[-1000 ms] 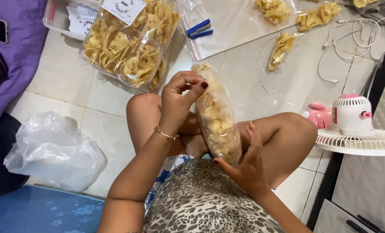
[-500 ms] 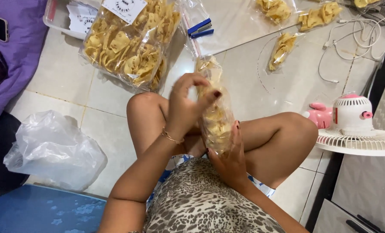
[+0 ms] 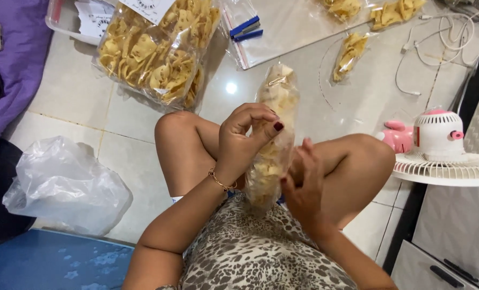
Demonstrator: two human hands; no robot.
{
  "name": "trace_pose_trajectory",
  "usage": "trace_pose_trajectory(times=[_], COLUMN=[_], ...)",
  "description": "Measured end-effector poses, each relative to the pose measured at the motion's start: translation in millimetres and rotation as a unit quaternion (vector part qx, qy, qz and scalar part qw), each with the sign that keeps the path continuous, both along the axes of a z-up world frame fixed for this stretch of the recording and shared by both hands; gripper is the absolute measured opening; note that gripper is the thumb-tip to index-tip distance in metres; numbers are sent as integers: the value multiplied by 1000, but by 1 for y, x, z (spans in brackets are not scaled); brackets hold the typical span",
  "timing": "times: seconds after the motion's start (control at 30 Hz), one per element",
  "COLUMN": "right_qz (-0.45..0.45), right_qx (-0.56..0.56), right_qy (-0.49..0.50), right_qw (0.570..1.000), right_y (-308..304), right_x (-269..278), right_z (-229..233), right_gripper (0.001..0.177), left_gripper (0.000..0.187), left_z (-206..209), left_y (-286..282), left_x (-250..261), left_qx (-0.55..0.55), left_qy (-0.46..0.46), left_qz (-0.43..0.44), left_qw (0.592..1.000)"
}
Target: A person sitting on the floor manually fills plastic bags with snacks and seals them using a stapler.
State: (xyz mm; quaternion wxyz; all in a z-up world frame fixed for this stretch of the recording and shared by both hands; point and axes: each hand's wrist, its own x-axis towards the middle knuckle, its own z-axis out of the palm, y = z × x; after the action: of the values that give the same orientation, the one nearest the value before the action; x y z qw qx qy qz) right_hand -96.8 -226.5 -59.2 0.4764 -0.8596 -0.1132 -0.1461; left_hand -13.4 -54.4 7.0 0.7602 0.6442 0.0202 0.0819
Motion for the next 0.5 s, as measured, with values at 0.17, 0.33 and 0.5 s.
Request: trace_pose_trajectory(times=[0.17,0.33,0.5], right_qz=[27,93,140], right_qx=[70,100,116], right_qy=[-27,0,15], right_qw=[997,991,983], right_y=[10,20,18], right_x=[46,73,92], right_z=[24,43,36], right_gripper=[52,45,42], left_gripper=[12,14,15], left_z=[5,4,9], left_y=[1,9,5], left_x=[-6,-4,-1], left_qx=[8,13,3], left_qy=[-11,-43,-68], left_qz=[-19,-11,-21], left_qw=[1000,999,997])
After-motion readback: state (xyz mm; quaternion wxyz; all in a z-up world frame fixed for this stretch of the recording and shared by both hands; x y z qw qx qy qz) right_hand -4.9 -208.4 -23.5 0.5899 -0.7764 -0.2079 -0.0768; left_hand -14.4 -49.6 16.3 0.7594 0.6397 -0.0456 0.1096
